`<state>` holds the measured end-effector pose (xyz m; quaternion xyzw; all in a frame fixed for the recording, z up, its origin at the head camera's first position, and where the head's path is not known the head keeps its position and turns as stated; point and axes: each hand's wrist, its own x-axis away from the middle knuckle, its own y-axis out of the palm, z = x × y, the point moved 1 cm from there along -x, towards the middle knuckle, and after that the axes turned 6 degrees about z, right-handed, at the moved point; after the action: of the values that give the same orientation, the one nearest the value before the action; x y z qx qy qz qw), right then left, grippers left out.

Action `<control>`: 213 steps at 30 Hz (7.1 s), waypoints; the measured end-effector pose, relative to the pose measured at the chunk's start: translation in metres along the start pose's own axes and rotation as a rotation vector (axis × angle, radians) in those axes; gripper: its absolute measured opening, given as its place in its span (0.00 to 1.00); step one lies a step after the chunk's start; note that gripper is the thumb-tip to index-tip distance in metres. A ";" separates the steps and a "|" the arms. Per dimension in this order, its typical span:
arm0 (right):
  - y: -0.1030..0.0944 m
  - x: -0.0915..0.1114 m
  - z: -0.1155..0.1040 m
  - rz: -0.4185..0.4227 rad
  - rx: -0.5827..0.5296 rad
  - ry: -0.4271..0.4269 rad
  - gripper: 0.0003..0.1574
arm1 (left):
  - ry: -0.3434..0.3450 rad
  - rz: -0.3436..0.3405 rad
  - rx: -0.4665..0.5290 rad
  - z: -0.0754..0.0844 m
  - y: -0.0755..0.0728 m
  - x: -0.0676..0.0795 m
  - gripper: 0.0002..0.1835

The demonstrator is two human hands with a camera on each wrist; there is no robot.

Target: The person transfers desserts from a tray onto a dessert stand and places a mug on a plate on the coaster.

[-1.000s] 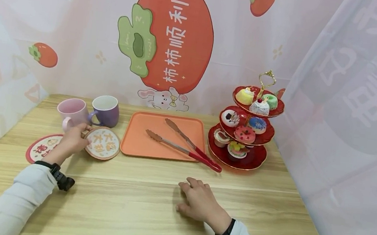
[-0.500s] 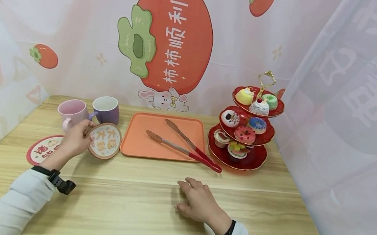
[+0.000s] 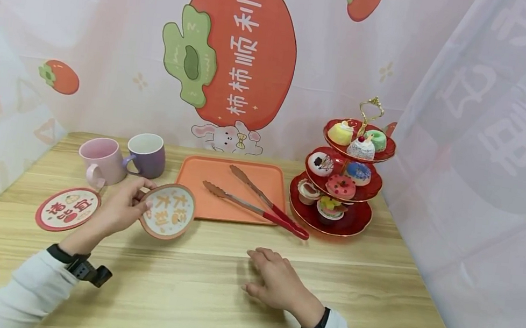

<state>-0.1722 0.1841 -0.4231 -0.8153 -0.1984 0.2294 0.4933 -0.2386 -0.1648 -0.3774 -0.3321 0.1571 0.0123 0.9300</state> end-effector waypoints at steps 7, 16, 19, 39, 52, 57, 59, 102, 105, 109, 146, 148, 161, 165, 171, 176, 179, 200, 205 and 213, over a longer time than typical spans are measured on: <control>0.002 0.000 0.000 0.046 -0.030 -0.034 0.38 | -0.031 -0.109 0.147 0.017 0.020 0.011 0.12; 0.002 -0.002 -0.003 0.090 -0.261 0.000 0.35 | -0.067 -0.267 0.363 0.033 0.039 0.026 0.11; 0.002 -0.002 -0.005 0.110 -0.379 0.034 0.35 | -0.070 -0.313 0.428 0.038 0.047 0.031 0.10; 0.006 -0.008 -0.015 0.102 -0.965 0.280 0.21 | -0.201 -0.501 0.681 0.047 0.082 0.051 0.09; 0.006 -0.006 -0.015 0.118 -0.954 0.286 0.19 | -0.202 -0.522 0.690 0.047 0.083 0.055 0.12; 0.003 -0.004 -0.013 0.146 -0.962 0.282 0.20 | -0.172 -0.497 0.631 0.044 0.083 0.054 0.16; 0.001 -0.002 -0.012 0.163 -0.965 0.293 0.20 | -0.147 -0.472 0.570 0.042 0.083 0.054 0.17; -0.060 0.139 0.192 0.790 -0.766 0.721 0.20 | 0.114 -0.414 -0.073 -0.027 0.026 0.036 0.09; -0.068 0.146 0.194 0.812 -0.767 0.769 0.17 | 0.119 -0.431 -0.073 -0.030 0.022 0.036 0.09; -0.079 0.151 0.191 0.816 -0.740 0.855 0.13 | 0.129 -0.423 -0.090 -0.032 0.017 0.038 0.09; -0.097 0.124 0.180 0.287 -0.126 0.897 0.42 | 0.118 -0.395 -0.213 -0.033 0.009 0.040 0.08; -0.098 0.122 0.178 0.245 -0.069 0.888 0.44 | 0.119 -0.398 -0.216 -0.033 0.009 0.040 0.08; -0.094 0.116 0.173 0.210 0.006 0.908 0.46 | 0.120 -0.407 -0.221 -0.035 0.009 0.038 0.09; -0.093 0.114 0.168 0.233 0.059 0.939 0.54 | 0.122 -0.406 -0.217 -0.036 0.008 0.038 0.09; -0.092 0.112 0.164 0.246 0.052 0.907 0.47 | 0.120 -0.404 -0.203 -0.036 0.007 0.038 0.09; -0.092 0.111 0.165 0.182 0.020 0.904 0.39 | 0.112 -0.406 -0.198 -0.037 0.008 0.038 0.09; -0.091 0.111 0.167 0.166 0.005 0.914 0.38 | 0.100 -0.412 -0.198 -0.037 0.008 0.038 0.09; -0.076 0.086 0.102 0.280 -0.108 0.505 0.27 | -0.157 -0.044 0.021 -0.044 -0.009 0.001 0.21; -0.069 0.076 0.081 0.294 -0.126 0.464 0.26 | -0.261 0.020 0.082 -0.052 -0.010 -0.008 0.24; -0.055 0.058 0.056 0.250 -0.155 0.401 0.26 | -0.384 0.070 0.133 -0.058 -0.014 -0.021 0.31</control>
<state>-0.1616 0.2800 -0.4066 -0.8981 -0.0114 0.1064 0.4266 -0.2737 -0.2102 -0.4045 -0.2558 -0.0111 0.0970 0.9618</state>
